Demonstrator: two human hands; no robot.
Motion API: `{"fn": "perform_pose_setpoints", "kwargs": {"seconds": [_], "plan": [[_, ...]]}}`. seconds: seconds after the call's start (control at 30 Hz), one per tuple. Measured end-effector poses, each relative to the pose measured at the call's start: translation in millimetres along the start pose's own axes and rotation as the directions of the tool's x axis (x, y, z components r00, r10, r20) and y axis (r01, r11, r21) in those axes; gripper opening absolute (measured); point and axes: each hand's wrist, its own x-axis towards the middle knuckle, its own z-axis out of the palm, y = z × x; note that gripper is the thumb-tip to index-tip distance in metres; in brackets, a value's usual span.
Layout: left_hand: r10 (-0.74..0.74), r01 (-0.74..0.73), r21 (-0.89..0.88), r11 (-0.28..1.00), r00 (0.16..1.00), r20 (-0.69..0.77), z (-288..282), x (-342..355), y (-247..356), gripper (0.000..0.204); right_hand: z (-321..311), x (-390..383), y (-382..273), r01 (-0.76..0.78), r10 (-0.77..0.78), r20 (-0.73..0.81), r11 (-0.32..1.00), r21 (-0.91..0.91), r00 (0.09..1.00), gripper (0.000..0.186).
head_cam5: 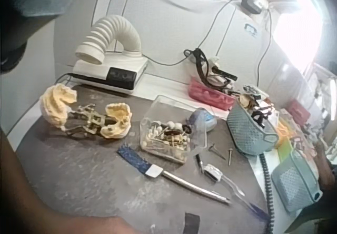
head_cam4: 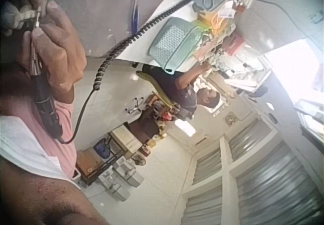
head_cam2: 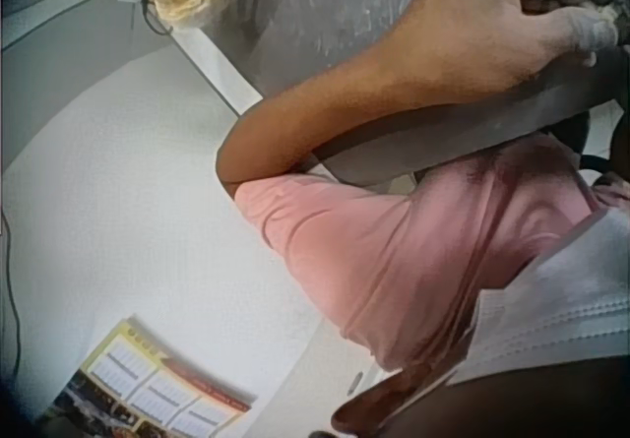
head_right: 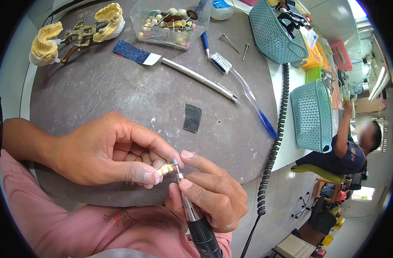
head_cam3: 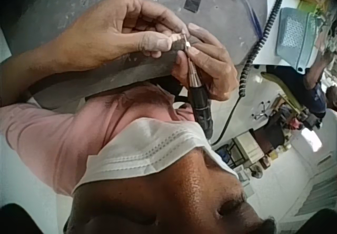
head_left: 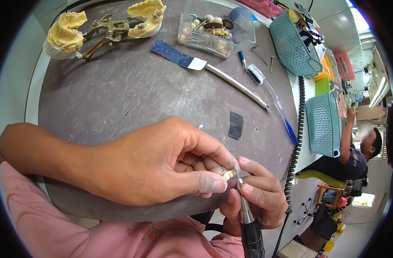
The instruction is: The person holds a dental prosthesis by hand and uses a rotary polishing tool to smooth the surfaces, occasionally stopping to wipe the object with a brush.
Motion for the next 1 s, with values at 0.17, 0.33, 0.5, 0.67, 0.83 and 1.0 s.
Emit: {"fn": "perform_pose_setpoints", "kwargs": {"seconds": [0.17,0.33,0.5,0.67,0.83,1.0], "plan": [[0.032,-0.032,-0.028,0.999,0.999,0.007,0.7,1.9,-0.3,0.037,-3.2,0.9,-0.4,0.017,-0.016,0.039,1.000,-0.026,0.999,0.023],[0.032,-0.031,-0.024,0.999,0.999,0.019,0.4,2.3,0.2,0.038,-2.3,1.5,1.8,0.037,-0.037,0.026,0.999,-0.017,0.999,0.023],[0.008,-0.008,0.001,1.000,1.000,0.001,1.1,0.8,2.9,0.038,0.7,1.0,1.2,0.023,-0.022,-0.039,1.000,0.009,0.999,0.025],[0.025,-0.025,0.010,1.000,1.000,0.002,3.7,1.6,4.7,0.037,-5.5,2.9,-1.0,0.053,-0.052,0.022,0.998,-0.020,0.998,0.025],[0.035,-0.035,-0.001,0.999,0.999,0.006,1.6,0.7,1.8,0.038,-2.3,1.0,1.0,0.042,-0.042,-0.003,0.999,0.000,0.999,0.024],[0.029,-0.029,0.019,0.999,1.000,0.001,1.5,1.0,1.9,0.039,-0.1,1.0,0.6,0.026,-0.026,-0.039,1.000,0.005,0.999,0.024]]}}
